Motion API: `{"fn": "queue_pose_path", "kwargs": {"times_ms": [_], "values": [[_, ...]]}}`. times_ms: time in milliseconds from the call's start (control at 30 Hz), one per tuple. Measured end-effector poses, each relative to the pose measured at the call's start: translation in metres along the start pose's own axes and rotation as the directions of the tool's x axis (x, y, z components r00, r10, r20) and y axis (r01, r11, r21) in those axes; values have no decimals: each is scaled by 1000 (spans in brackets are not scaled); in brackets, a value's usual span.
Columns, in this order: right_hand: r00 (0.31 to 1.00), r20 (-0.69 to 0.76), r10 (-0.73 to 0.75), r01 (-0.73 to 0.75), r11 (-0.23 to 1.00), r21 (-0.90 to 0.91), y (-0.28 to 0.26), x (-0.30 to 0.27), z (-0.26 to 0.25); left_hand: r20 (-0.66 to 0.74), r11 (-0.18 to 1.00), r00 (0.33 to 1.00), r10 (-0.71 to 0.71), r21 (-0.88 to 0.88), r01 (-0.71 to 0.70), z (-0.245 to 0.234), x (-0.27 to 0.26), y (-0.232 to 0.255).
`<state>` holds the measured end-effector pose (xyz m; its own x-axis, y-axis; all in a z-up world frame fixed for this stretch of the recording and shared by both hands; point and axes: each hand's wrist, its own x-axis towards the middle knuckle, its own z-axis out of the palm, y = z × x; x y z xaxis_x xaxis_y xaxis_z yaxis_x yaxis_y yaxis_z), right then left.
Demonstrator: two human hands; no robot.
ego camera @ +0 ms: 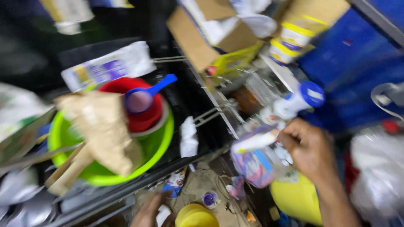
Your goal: Adding various ingredients like yeast and baking powder from packets and bottles into a bowl of flour.
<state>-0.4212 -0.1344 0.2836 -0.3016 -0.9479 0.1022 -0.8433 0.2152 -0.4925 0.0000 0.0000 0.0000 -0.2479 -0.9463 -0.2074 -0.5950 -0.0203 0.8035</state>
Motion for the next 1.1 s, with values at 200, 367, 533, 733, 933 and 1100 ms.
{"fn": "queue_pose_path", "kwargs": {"times_ms": [200,367,533,733,933,1100], "values": [[871,302,-387,224,862,455,-165,-59,54,-287,946,949,133,-248,-208,-129,-10,133],[741,354,-570,294,751,591,-278,-102,93,-517,933,856,19,-299,-202,-191,-72,111],[565,409,-717,469,687,555,-375,-154,113,-584,877,789,-190,-462,-131,-232,-153,78],[276,503,-819,448,573,686,-483,-230,136,-662,736,701,-264,-608,-297,-269,-249,29],[111,513,-851,502,494,710,-570,-324,156,-801,746,511,-312,-539,-390,-302,-334,-11],[0,424,-905,655,320,684,-620,-395,171,-872,855,374,-316,-433,-286,-336,-407,-29]]}}
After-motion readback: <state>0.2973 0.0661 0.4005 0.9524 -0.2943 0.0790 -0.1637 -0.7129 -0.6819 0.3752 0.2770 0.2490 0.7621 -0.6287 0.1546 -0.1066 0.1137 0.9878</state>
